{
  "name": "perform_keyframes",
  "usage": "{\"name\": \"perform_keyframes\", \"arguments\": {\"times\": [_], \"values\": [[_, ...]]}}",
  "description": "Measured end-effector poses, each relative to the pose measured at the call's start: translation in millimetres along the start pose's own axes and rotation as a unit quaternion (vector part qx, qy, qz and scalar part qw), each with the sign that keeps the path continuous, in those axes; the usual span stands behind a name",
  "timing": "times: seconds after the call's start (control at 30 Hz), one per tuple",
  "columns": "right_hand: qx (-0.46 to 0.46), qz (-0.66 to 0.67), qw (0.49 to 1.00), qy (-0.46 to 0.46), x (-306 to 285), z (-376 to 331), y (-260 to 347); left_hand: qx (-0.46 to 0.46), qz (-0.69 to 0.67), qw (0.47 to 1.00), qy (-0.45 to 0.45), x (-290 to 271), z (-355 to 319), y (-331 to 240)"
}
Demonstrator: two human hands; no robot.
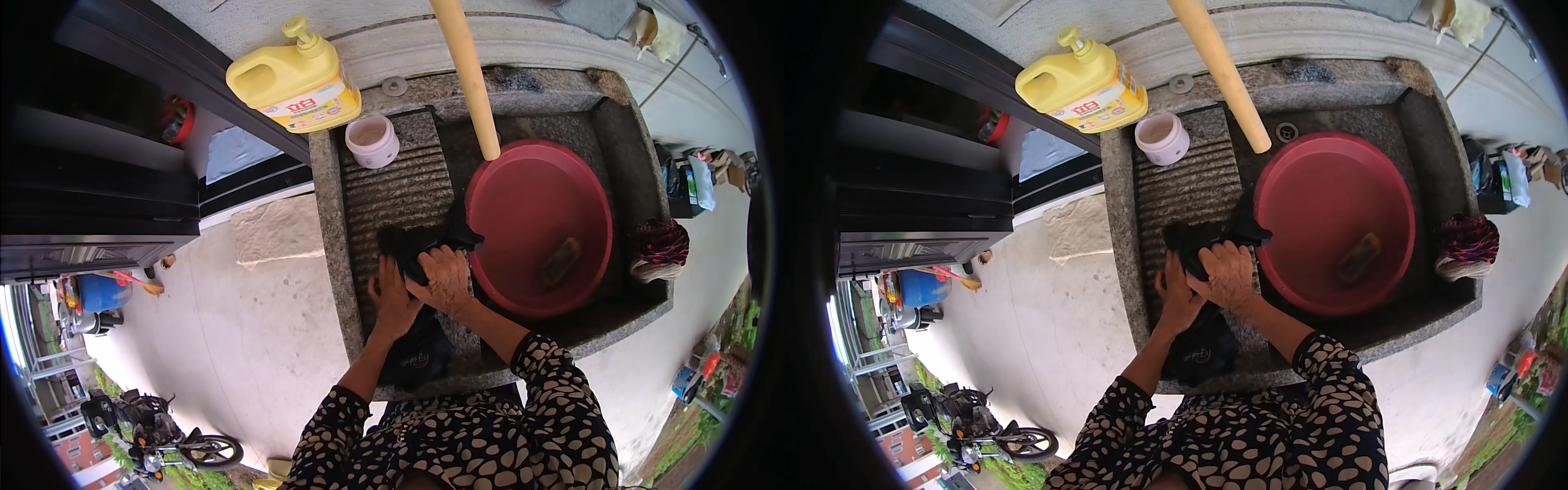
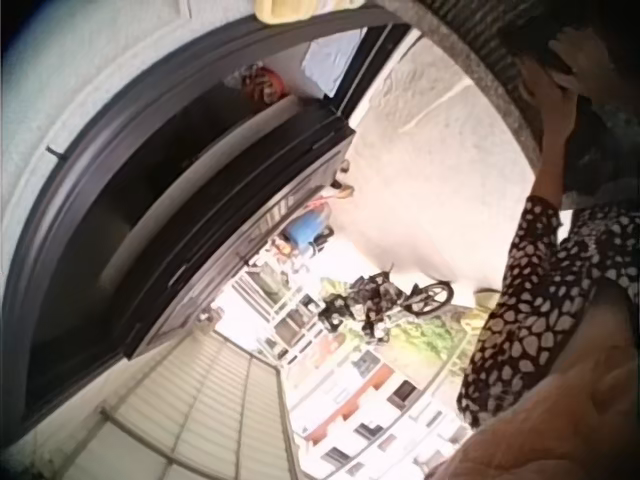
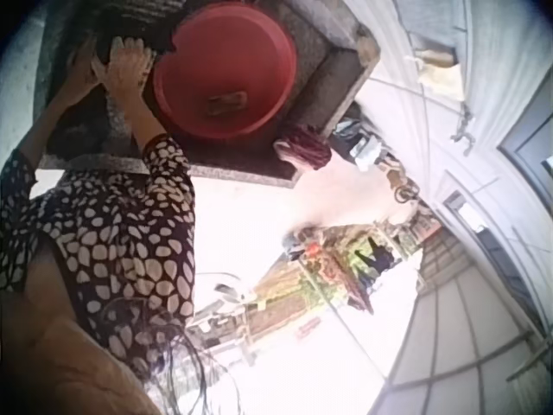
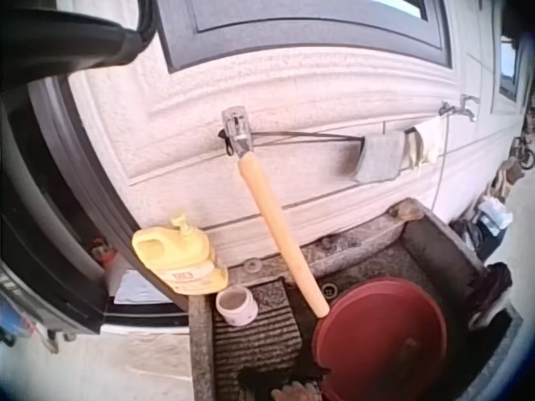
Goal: The person washes clothes by hand at an outdoor stone washbasin. They scrub a red and black patterned cloth and a black garment using a brush and soap, repeatedly dipping them into a red basin of water and wringing them out.
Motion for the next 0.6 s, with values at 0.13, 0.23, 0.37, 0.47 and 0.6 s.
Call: {"name": "perform_keyframes", "arguments": {"times": [0.13,0.23,0.37,0.47,0.6], "values": [[-0.026,-0.074,0.995,-0.065,20.3,70.4,-40.8,0.009,0.028,0.999,0.027,14.4,5.4,1.9],[0.090,-0.135,0.986,-0.045,26.3,109.7,-69.8,0.015,0.014,0.999,0.044,16.7,2.6,-2.0],[0.097,0.105,0.990,-0.008,30.2,77.7,-34.2,0.013,0.002,0.999,0.039,8.0,2.9,2.0],[0.002,0.113,0.994,-0.001,1.7,11.9,31.8,-0.065,0.121,0.968,0.210,18.1,-3.3,17.2],[0.008,-0.008,0.999,-0.053,14.1,49.5,-16.2,-0.005,0.055,0.996,0.067,13.1,3.5,2.7]]}}
Point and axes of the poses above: each hand's wrist, its own z-axis towards the middle knuckle, its own x-axis out of the palm, y = z × x, the point moved 9 cm from there along z, towards the middle knuckle, and after that the axes turned 13 degrees about -z, right-handed, at the moved point
